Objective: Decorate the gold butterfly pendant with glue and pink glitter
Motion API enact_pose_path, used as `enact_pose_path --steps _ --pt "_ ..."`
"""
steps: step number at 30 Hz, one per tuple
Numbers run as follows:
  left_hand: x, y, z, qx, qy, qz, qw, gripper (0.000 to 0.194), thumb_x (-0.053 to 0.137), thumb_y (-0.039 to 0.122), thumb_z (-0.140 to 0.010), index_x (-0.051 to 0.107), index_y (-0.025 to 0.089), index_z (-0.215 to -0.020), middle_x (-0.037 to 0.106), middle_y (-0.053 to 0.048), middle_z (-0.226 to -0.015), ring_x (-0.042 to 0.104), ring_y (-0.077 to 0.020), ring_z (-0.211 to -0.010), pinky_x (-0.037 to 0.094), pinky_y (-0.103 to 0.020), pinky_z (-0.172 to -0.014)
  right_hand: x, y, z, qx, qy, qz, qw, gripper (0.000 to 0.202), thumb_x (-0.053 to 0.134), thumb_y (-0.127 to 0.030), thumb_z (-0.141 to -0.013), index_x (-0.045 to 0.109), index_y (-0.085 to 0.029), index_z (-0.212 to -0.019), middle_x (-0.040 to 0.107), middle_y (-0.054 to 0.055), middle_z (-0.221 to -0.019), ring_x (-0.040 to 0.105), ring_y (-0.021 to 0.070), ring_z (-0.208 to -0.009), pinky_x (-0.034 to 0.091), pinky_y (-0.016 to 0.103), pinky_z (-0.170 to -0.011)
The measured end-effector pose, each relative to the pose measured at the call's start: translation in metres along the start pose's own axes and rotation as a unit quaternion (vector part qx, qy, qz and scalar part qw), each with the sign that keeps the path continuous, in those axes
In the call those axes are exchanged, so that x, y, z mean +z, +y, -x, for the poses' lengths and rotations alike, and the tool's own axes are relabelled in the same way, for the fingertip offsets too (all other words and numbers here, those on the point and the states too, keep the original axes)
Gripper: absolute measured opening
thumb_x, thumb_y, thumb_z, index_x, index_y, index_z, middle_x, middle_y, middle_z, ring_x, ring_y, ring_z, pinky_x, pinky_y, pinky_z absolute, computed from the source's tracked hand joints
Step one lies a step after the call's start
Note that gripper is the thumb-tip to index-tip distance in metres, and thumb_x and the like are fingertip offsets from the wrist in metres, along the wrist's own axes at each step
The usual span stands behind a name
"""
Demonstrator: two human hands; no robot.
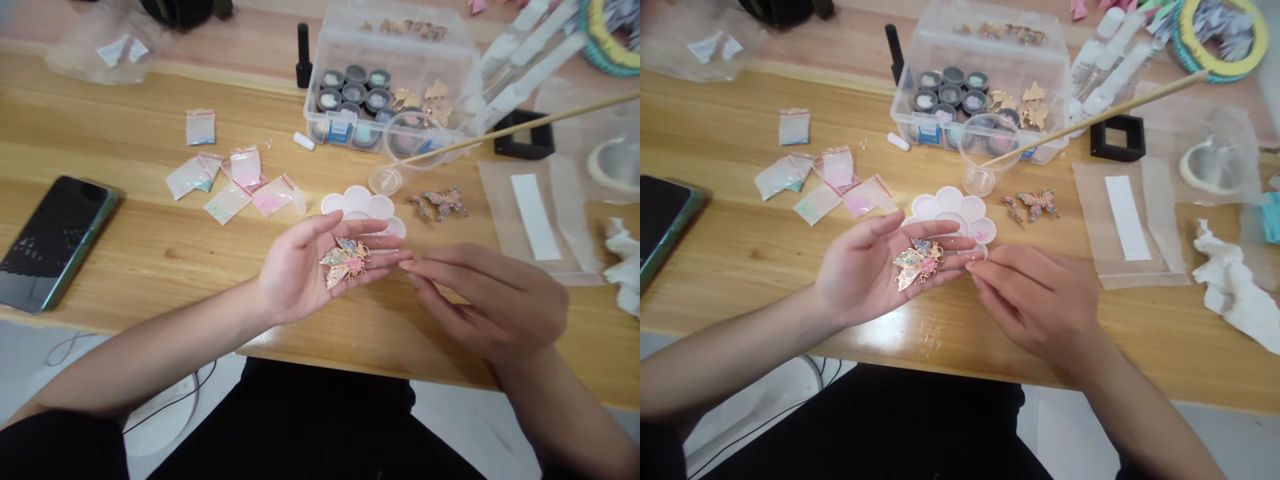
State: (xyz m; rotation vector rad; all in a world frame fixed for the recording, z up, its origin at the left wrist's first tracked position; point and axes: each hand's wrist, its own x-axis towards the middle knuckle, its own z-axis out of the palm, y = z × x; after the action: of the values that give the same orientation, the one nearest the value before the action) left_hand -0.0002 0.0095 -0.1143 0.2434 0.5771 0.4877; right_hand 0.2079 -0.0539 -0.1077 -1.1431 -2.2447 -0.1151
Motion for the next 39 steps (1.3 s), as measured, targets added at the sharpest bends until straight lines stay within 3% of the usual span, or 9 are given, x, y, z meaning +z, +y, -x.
enact_pose_path --steps 4,13,20,31,39 --pt "0.0004 -0.0005 0.0000 -0.002 0.013 -0.005 1.000 0.040 0.047 0.042 -0.094 0.069 0.011 -0.106 0.069 -0.020 -0.130 0.069 -0.0324 -0.118 0.038 -0.049 -0.118 0.0008 0.0004 -0.0002 -0.005 -0.009 -0.011 1.000 0.016 0.068 -0.009 -0.088 0.069 -0.021 -0.097 0.078 0.004 -0.087 0.075 0.0148 -0.077 0.062 0.025 -0.068" --pt "0.0012 0.0008 0.0008 -0.004 0.010 -0.004 1.000 0.040 0.047 0.041 -0.092 0.067 0.010 -0.108 0.068 -0.021 -0.132 0.065 -0.0342 -0.125 0.038 -0.050 -0.119 0.0042 0.0002 0.0021 0.007 0.003 -0.012 1.000 0.015 0.069 -0.009 -0.087 0.070 -0.021 -0.098 0.078 0.004 -0.087 0.075 0.0152 -0.076 0.060 0.025 -0.065" --pt "0.0006 0.0011 -0.0004 0.000 -0.005 -0.001 1.000 0.040 0.044 0.041 -0.094 0.067 0.010 -0.104 0.074 -0.020 -0.118 0.071 -0.0317 -0.115 0.039 -0.048 -0.117 0.0043 -0.0001 0.0027 0.004 0.002 -0.015 1.000 0.015 0.070 -0.008 -0.087 0.069 -0.017 -0.099 0.078 0.006 -0.088 0.075 0.0154 -0.078 0.061 0.025 -0.069" --pt "0.0026 0.0003 0.0000 -0.001 0.003 -0.006 1.000 0.044 0.045 0.041 -0.092 0.066 0.008 -0.112 0.073 -0.021 -0.118 0.067 -0.0340 -0.123 0.038 -0.050 -0.118 0.0042 0.0001 0.0028 0.008 -0.001 -0.019 1.000 0.017 0.069 -0.009 -0.087 0.070 -0.021 -0.098 0.078 0.004 -0.088 0.075 0.0155 -0.077 0.061 0.025 -0.066" --pt "0.0030 0.0007 -0.0001 -0.002 0.006 -0.009 1.000 0.040 0.044 0.041 -0.093 0.068 0.010 -0.101 0.075 -0.020 -0.114 0.068 -0.0326 -0.120 0.038 -0.049 -0.118 -0.0014 0.0010 -0.0030 -0.017 -0.019 -0.004 1.000 0.017 0.071 -0.008 -0.086 0.069 -0.020 -0.098 0.078 0.004 -0.086 0.074 0.0140 -0.075 0.060 0.023 -0.064"
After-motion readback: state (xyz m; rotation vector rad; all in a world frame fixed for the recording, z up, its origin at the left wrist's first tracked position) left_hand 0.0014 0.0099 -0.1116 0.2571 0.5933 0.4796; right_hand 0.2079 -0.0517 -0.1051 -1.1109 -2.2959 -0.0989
